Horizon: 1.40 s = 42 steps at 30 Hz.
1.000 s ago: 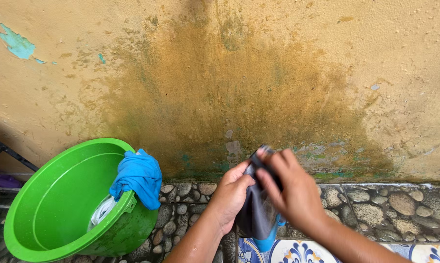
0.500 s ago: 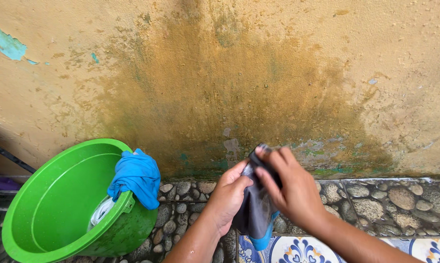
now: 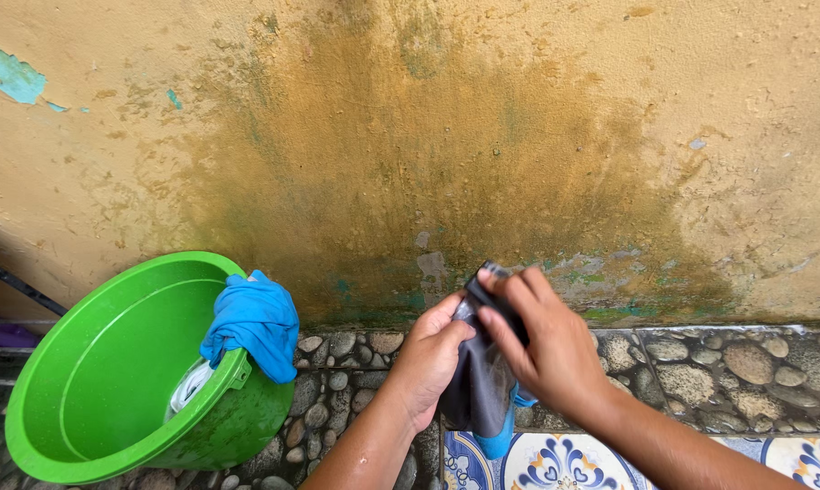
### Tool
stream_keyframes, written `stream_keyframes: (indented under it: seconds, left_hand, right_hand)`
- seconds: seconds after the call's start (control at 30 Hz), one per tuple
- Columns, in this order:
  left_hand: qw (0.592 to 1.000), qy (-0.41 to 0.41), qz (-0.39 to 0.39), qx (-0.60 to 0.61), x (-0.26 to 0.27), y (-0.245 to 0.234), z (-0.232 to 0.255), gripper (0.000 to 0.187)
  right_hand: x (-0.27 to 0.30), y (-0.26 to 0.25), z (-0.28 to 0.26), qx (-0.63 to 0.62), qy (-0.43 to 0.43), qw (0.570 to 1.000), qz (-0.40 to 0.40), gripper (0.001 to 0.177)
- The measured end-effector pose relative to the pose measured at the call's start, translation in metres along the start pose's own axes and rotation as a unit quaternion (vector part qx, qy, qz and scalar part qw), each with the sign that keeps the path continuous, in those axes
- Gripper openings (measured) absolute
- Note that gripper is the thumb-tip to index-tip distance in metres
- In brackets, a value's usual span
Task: The person rinses a dark garment under a tap and then scrubs the fabric with a brush and soap.
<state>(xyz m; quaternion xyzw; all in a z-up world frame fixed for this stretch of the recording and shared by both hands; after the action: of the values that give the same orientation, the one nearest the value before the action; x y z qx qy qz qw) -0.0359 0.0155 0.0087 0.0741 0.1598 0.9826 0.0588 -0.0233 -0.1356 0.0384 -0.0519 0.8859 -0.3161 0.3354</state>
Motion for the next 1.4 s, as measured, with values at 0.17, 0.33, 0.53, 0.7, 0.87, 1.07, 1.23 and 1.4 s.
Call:
stream_keyframes:
  seconds: [0.17,0.33,0.53,0.7,0.87,1.07,1.23,1.4]
  left_hand:
    - [1.000,-0.007,0.016,0.000,-0.001,0.000,0.000,0.048]
    - [0.999,-0.028,0.033,-0.007,-0.002,-0.003,-0.001,0.048]
    - [1.000,-0.007,0.018,0.015,-0.008,-0.003,-0.002,0.039]
    - [0.999,-0.001,0.024,-0.024,-0.013,-0.006,0.000,0.051]
    - [0.999,0.002,0.028,-0.028,-0.018,-0.007,0.001,0.049]
    - [0.999,-0.028,0.024,-0.024,-0.022,-0.008,0.004,0.049]
    - [1.000,0.004,0.024,-0.008,-0.036,-0.015,0.005,0.050]
    - [0.999,0.023,0.029,-0.006,-0.042,-0.018,0.005,0.051]
  right_hand:
    - [-0.010,0.003,0.008,-0.009,0.032,0.999,0.014,0.033]
    - [-0.001,0.007,0.002,-0.001,-0.007,0.999,-0.035,0.041]
    - [0.004,0.013,-0.002,-0.035,-0.038,0.998,-0.027,0.039]
    - [-0.011,0.011,0.008,-0.016,0.030,0.999,0.007,0.038]
    - [-0.016,0.014,0.022,-0.017,0.000,1.000,0.000,0.035]
    - [-0.012,0.014,0.019,-0.060,-0.037,0.997,-0.008,0.034]
    - [-0.028,0.017,0.022,-0.013,0.026,0.999,0.017,0.035]
    - [-0.038,0.023,0.032,-0.030,0.028,0.999,0.015,0.033]
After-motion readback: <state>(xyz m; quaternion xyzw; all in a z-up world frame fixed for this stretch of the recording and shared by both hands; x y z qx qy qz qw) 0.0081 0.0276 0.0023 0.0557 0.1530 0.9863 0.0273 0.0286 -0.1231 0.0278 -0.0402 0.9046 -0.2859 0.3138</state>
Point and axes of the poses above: each hand's wrist, its own x-axis away from the middle knuckle, its own y-axis out of the palm, z = x × y, the point moved 3 cm from there along -x, towards the middle knuckle, and after that the axes turned 1 degree about y, right-handed, at the moved point
